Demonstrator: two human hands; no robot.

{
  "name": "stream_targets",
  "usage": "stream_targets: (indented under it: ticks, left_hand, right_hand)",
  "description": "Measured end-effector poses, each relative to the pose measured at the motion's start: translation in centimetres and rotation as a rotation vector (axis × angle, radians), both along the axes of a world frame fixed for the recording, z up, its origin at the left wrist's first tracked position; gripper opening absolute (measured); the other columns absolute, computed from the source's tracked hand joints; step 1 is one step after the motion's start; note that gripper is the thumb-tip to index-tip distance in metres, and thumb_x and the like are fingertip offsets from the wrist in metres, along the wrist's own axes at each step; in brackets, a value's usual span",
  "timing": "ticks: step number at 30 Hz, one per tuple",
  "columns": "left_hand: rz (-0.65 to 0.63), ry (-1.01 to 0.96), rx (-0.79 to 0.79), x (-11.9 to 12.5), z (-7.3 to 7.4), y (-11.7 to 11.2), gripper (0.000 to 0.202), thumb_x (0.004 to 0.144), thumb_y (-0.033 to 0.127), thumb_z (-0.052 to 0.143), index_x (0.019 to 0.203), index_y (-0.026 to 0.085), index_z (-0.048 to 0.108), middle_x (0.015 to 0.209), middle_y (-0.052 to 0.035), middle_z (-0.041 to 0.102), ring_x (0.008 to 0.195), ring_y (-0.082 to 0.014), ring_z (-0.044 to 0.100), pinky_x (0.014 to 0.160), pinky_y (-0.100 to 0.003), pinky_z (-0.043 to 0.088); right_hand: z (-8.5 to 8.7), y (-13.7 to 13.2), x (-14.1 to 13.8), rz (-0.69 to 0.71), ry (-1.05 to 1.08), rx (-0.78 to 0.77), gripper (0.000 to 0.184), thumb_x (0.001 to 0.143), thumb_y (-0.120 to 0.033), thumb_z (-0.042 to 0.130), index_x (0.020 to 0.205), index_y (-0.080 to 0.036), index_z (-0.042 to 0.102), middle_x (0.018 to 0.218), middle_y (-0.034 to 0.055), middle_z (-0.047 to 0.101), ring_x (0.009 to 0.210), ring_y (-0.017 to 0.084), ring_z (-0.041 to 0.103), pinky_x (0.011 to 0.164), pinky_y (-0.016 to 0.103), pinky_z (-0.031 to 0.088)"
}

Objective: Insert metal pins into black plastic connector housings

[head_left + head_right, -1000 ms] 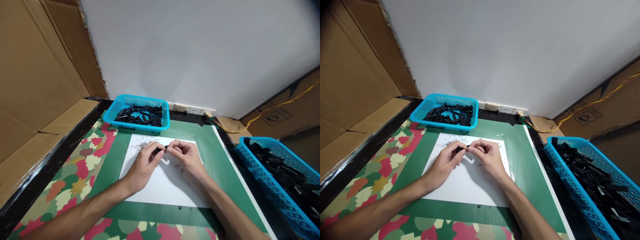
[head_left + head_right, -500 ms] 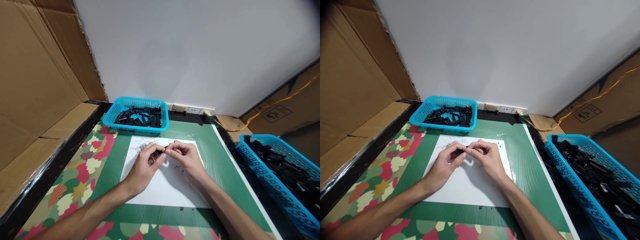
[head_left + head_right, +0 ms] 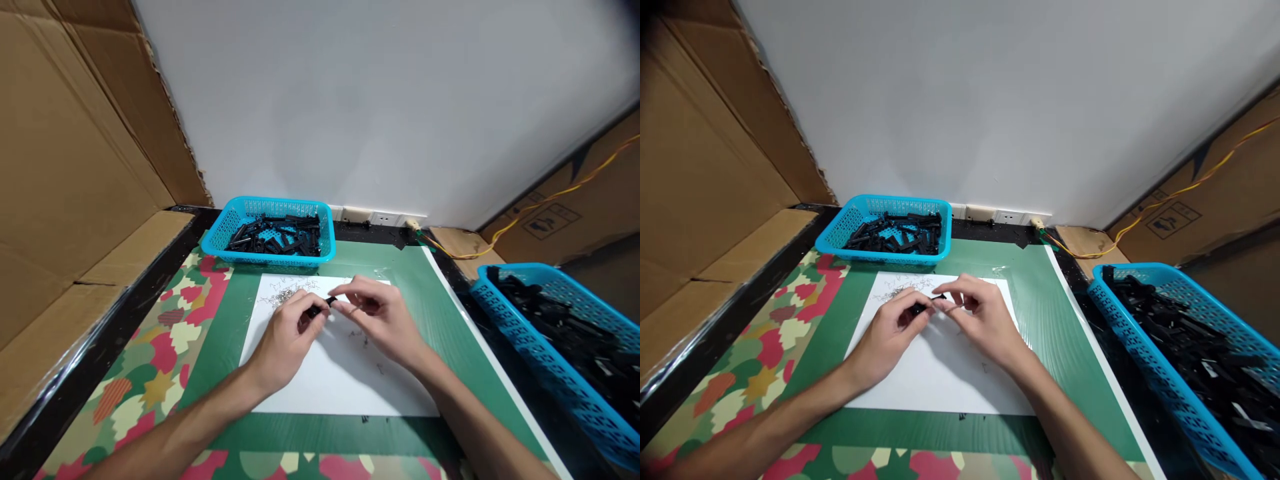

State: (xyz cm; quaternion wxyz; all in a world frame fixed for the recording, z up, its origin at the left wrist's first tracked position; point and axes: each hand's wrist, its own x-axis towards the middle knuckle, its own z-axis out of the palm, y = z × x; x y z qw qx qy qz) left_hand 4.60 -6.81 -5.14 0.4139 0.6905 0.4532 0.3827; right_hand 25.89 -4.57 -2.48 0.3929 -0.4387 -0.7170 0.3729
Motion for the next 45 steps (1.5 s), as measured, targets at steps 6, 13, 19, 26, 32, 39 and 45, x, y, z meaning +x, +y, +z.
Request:
stream_targets:
  ticks: [6,13,19,26,32,39,45]
  left_hand:
    - [-0.021,0.063,-0.01,0.1,-0.1,-0.1,0.016,0.105,0.031,0.057,0.101,0.022,0.071,0.096,-0.0035,0.064,0.086,-0.0195,0.059,0.073,-0.031,0.041]
    - [-0.018,0.066,-0.042,0.1,-0.5,0.1,0.015,0.101,0.029,0.061,0.1,0.021,0.073,0.092,-0.0027,0.064,0.081,-0.0186,0.057,0.071,-0.03,0.04]
    - [-0.019,0.074,-0.044,0.2,-0.4,0.1,0.018,0.102,0.033,0.061,0.097,0.021,0.074,0.09,-0.003,0.063,0.078,-0.0179,0.057,0.07,-0.03,0.041]
    - [-0.018,0.08,-0.042,0.2,-0.5,0.1,0.02,0.103,0.035,0.06,0.098,0.022,0.075,0.093,-0.004,0.067,0.08,-0.0187,0.059,0.07,-0.03,0.042]
    - [-0.026,0.05,-0.064,0.1,-0.3,0.2,0.028,0.104,0.043,0.058,0.102,0.022,0.077,0.098,-0.006,0.073,0.084,-0.0207,0.062,0.072,-0.031,0.043]
    - [-0.035,0.049,-0.16,0.0,-0.2,0.3,0.031,0.101,0.045,0.064,0.118,0.025,0.08,0.097,-0.0044,0.076,0.075,-0.0187,0.059,0.07,-0.03,0.042]
    - [0.046,0.036,-0.224,0.2,-0.8,0.4,0.049,0.088,0.046,0.079,0.131,0.021,0.076,0.091,-0.0027,0.069,0.066,-0.0144,0.05,0.066,-0.028,0.041]
  right_hand:
    - [0.0,-0.1,0.0,0.079,-0.108,0.045,0.019,0.1,-0.04,0.073,0.102,-0.026,0.085,0.079,0.0027,0.067,0.067,0.016,0.052,0.062,0.03,0.038]
    - [0.4,0.1,0.2,0.107,-0.205,0.054,0.015,0.098,-0.035,0.073,0.095,-0.025,0.084,0.077,0.002,0.064,0.066,0.015,0.053,0.062,0.029,0.038]
    - [0.5,0.5,0.8,0.129,-0.145,-0.1,0.016,0.096,-0.033,0.073,0.092,-0.023,0.084,0.082,0.0044,0.071,0.069,0.016,0.055,0.061,0.029,0.04]
    - [0.3,0.5,0.6,0.114,-0.132,-0.215,0.012,0.091,-0.026,0.072,0.086,-0.02,0.08,0.08,0.0042,0.074,0.065,0.015,0.054,0.059,0.028,0.041]
    - [0.1,1.2,1.1,-0.009,-0.106,-0.207,0.011,0.08,-0.022,0.071,0.077,-0.017,0.081,0.066,0.003,0.069,0.058,0.014,0.05,0.054,0.027,0.038]
    - [-1.0,1.9,1.5,-0.168,-0.144,-0.284,0.014,0.076,-0.025,0.073,0.073,-0.014,0.081,0.06,0.0032,0.067,0.055,0.014,0.051,0.052,0.026,0.036]
    - [-1.8,1.9,1.1,-0.168,-0.131,-0.303,0.014,0.078,-0.024,0.071,0.076,-0.014,0.081,0.069,0.0056,0.073,0.062,0.016,0.06,0.056,0.026,0.041]
